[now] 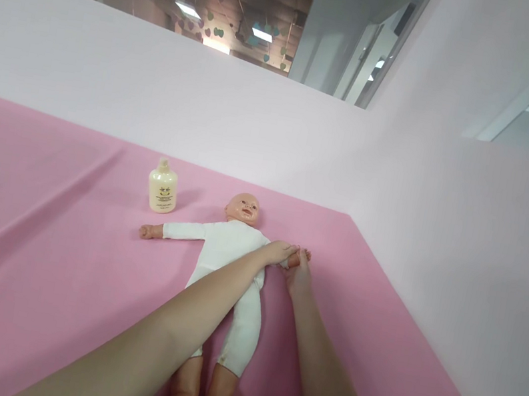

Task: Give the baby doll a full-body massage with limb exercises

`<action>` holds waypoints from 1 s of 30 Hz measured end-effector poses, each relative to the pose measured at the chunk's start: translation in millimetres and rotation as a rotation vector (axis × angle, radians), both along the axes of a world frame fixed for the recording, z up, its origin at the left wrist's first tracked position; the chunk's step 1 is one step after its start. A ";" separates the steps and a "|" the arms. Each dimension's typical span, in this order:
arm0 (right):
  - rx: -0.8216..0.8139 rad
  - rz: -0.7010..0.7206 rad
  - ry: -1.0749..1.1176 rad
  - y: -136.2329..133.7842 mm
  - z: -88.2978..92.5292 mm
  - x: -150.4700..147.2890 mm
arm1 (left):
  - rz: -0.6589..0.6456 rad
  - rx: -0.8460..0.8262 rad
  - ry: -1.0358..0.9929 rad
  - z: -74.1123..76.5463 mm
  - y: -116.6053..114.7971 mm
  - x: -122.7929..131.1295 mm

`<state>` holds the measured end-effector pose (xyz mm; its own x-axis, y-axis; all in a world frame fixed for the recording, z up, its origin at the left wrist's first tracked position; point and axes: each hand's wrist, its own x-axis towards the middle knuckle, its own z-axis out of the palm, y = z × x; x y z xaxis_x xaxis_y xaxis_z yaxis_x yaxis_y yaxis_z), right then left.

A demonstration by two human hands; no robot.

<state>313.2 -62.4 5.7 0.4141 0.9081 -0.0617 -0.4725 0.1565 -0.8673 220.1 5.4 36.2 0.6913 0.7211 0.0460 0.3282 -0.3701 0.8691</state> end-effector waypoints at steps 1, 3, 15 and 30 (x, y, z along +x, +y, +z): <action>0.007 0.009 -0.010 -0.4 0.1 -0.4 | 0.014 -0.008 0.005 0.3 -0.5 -0.3; 0.027 0.016 -0.033 -1.1 0.0 -1.9 | 0.046 -0.029 0.015 0.3 -1.6 -1.0; 0.071 -0.063 -0.085 -0.4 -1.1 -11.2 | -0.060 -0.132 -0.078 0.4 -5.5 -1.5; 0.003 -0.054 -0.005 -0.7 5.0 -5.8 | -0.099 -0.110 -0.151 -3.4 -3.1 -1.5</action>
<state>307.4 -63.1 10.7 0.4625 0.8848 -0.0571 -0.4592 0.1840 -0.8691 218.6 2.3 32.7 0.7506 0.6560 0.0786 0.1581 -0.2939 0.9427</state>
